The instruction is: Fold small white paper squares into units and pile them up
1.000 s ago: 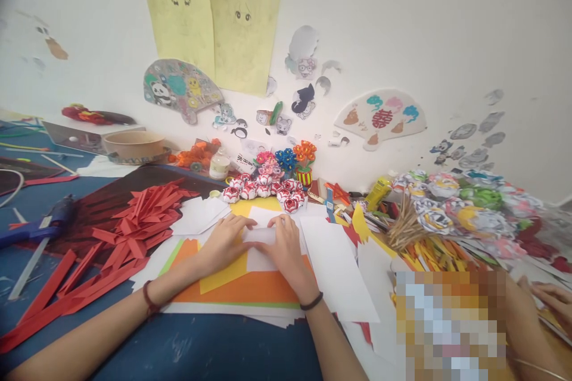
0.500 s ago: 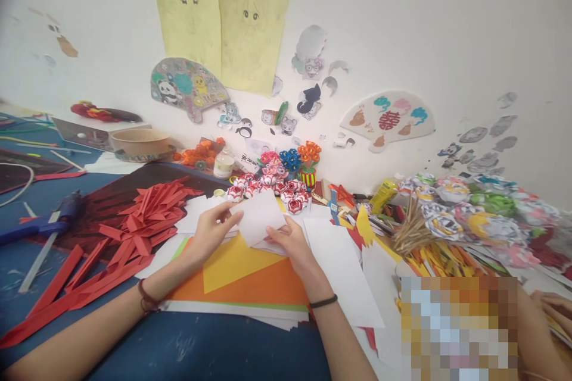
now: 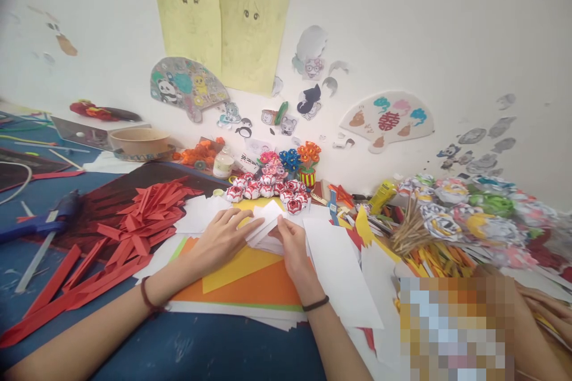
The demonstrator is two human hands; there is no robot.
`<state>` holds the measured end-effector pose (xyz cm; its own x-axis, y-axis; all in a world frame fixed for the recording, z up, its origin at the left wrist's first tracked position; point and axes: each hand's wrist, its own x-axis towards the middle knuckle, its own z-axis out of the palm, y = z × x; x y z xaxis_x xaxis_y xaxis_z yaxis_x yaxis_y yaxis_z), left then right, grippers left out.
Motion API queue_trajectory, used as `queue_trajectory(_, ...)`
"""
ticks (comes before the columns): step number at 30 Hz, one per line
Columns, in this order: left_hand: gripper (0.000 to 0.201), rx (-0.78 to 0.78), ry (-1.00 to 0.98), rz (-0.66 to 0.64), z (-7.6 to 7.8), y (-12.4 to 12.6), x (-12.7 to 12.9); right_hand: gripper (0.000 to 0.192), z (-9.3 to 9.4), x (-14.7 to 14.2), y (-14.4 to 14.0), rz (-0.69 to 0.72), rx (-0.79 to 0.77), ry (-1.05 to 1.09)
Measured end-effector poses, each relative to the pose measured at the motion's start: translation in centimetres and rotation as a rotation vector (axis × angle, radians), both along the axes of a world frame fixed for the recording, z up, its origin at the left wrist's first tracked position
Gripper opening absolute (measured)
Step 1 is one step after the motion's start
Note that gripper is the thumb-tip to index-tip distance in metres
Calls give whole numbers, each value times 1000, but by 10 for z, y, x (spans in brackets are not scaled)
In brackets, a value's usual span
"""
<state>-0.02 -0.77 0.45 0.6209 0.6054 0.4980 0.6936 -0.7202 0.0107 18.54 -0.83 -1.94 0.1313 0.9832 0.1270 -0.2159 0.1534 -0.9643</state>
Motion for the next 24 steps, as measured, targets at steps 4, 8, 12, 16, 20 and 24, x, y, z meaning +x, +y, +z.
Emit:
queue_trajectory(4,50,-14,-13,-40,-3,0,1,33,3,-1,-2,-13,17,-111)
queue_trajectory(8,42,-111,-126,-157,-5,1,0,33,4,2,-2,-9,12,-158)
queue_trajectory(12,34,-313,-516,-112,-8,5,2,30,7,4,-4,90,30,-223)
queue_trajectory(16,29,-646,-790,-57,-12,10,4,31,11,-1,-9,244,36,-206)
queue_trajectory(20,24,-803,-906,-107,-12,11,4,31,12,-4,-9,213,11,-182)
queue_trajectory(24,25,-849,-977,-89,-10,11,5,28,11,0,-7,173,-22,-181)
